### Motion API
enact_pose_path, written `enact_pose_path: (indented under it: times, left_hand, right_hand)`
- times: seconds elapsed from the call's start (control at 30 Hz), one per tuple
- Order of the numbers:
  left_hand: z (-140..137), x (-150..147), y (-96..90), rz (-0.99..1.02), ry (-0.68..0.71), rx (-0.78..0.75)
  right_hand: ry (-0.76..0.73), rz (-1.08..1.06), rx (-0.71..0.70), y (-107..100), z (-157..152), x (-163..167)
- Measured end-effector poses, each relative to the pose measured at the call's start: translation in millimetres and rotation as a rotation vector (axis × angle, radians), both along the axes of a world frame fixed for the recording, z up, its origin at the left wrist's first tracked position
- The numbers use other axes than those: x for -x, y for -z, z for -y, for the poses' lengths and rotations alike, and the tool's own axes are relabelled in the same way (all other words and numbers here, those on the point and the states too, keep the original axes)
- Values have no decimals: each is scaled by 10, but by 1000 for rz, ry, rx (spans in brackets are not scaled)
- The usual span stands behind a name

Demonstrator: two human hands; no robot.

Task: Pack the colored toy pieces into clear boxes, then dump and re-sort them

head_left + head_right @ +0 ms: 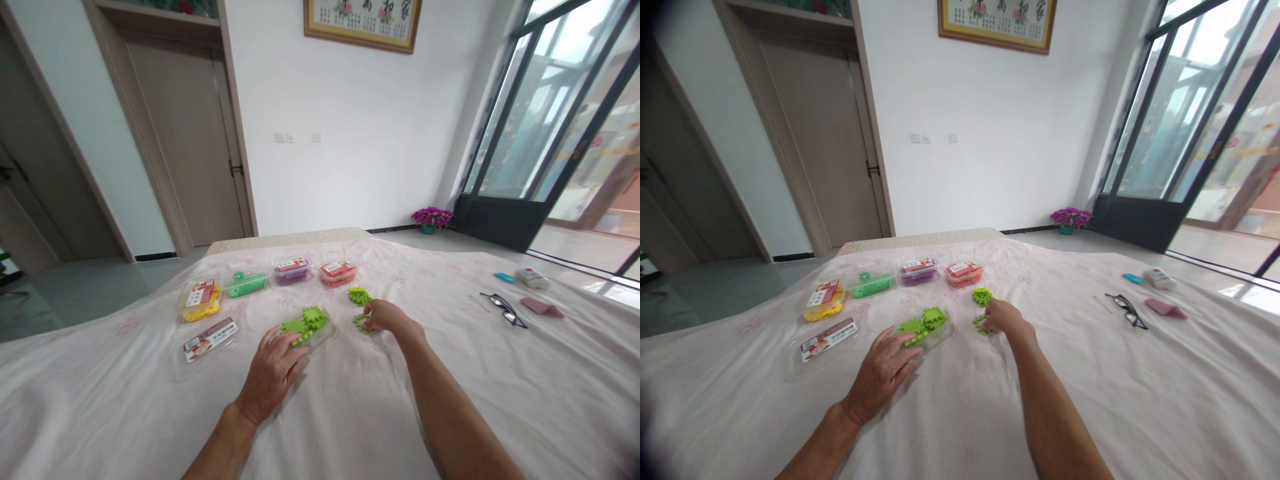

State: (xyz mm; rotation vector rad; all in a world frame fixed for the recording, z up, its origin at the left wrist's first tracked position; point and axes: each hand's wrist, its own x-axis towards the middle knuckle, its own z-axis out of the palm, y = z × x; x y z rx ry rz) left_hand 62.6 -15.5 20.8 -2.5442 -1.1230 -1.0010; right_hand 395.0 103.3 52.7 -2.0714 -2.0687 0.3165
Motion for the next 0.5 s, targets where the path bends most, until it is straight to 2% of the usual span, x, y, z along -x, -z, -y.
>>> enact_pose_path:
  times: [0.17,0.3,0.4,0.5]
  left_hand:
    - [-10,60,22,158,-56,-34]
    - [-17,89,16,299,-121,6]
    - [-11,104,-6,323,-124,45]
    - [24,97,-51,259,-63,61]
  right_hand:
    - [-75,-76,56,14,15,-30]
    - [-125,-167,70,64,3,-73]
    - [-153,-210,89,115,-20,-116]
    - [-174,-237,112,160,-40,-154]
